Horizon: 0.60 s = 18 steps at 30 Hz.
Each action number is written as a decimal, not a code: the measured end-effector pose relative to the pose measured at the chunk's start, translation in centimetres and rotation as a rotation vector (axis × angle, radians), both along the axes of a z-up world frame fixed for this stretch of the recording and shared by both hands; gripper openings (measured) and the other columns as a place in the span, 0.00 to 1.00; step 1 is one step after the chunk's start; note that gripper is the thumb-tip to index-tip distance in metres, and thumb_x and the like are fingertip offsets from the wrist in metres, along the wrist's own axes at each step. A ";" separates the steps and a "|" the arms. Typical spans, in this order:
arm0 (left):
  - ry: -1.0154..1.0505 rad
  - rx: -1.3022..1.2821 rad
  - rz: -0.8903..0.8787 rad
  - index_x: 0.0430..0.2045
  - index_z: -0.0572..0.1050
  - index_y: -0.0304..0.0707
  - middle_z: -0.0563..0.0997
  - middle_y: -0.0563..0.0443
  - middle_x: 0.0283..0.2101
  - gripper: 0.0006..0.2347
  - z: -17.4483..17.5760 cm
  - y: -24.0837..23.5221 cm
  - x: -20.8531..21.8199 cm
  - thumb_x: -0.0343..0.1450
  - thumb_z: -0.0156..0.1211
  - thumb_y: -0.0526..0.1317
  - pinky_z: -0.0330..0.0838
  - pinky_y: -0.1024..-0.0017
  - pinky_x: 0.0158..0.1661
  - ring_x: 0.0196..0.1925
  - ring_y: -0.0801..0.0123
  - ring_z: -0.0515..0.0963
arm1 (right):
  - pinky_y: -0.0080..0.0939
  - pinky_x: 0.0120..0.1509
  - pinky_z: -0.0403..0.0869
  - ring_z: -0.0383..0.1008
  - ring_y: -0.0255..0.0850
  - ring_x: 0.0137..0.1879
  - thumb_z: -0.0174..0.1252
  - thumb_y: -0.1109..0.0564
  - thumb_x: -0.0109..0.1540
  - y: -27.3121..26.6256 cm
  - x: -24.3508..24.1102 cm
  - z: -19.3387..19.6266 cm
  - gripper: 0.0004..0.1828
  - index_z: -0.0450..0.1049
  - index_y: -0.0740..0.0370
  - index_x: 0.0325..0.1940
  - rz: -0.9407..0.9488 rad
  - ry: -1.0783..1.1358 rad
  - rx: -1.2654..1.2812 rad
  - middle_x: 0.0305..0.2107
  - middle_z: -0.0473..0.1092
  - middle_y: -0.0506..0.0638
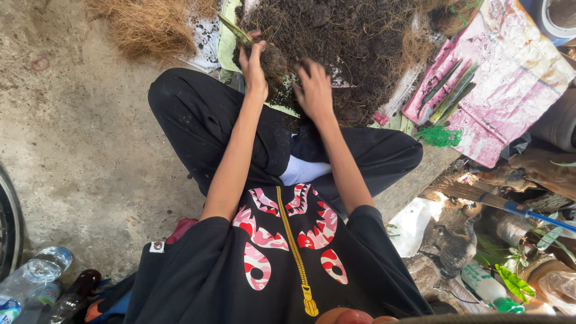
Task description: The person sits on the ground and wraps a small plant's root ball with soil and fibrous material by hand. They then secure the wrapped root ball using a green string.
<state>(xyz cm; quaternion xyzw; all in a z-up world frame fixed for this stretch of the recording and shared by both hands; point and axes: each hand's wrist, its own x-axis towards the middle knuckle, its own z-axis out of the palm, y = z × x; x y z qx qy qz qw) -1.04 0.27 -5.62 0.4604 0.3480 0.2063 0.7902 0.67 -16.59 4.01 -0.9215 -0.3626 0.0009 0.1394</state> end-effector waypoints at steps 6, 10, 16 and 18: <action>0.194 -0.332 -0.140 0.49 0.79 0.47 0.70 0.57 0.62 0.17 1.5 -0.1 -0.3 0.71 0.53 0.52 0.55 0.44 0.58 0.65 0.68 0.62 | 0.51 0.61 0.74 0.70 0.50 0.61 0.62 0.61 0.57 -3.5 -4.7 -2.7 0.25 0.76 0.55 0.59 0.137 0.129 -0.185 0.59 0.69 0.53; 0.027 -0.550 -0.176 0.51 0.74 0.41 0.77 0.47 0.56 0.20 1.9 -0.1 -0.2 0.69 0.62 0.52 0.74 0.58 0.53 0.52 0.65 0.80 | 0.50 0.58 0.76 0.73 0.51 0.58 0.59 0.65 0.58 -6.9 -4.4 -4.9 0.24 0.78 0.55 0.59 0.100 0.105 -0.195 0.55 0.71 0.53; 0.051 -0.510 -0.333 0.57 0.61 0.47 0.75 0.47 0.53 0.26 2.8 0.0 -0.9 0.68 0.66 0.50 0.53 0.77 0.15 0.21 0.75 0.62 | 0.48 0.53 0.79 0.79 0.52 0.51 0.57 0.68 0.62 -7.4 -2.2 -6.6 0.18 0.80 0.60 0.55 0.032 0.250 -0.309 0.44 0.76 0.58; 0.104 -0.494 -0.321 0.54 0.57 0.60 0.78 0.55 0.53 0.26 3.3 -0.1 -0.7 0.65 0.66 0.49 0.53 0.82 0.10 0.16 0.81 0.66 | 0.46 0.53 0.80 0.81 0.52 0.46 0.57 0.72 0.59 -6.3 -0.6 -5.2 0.23 0.81 0.60 0.56 0.005 0.291 -0.216 0.42 0.77 0.59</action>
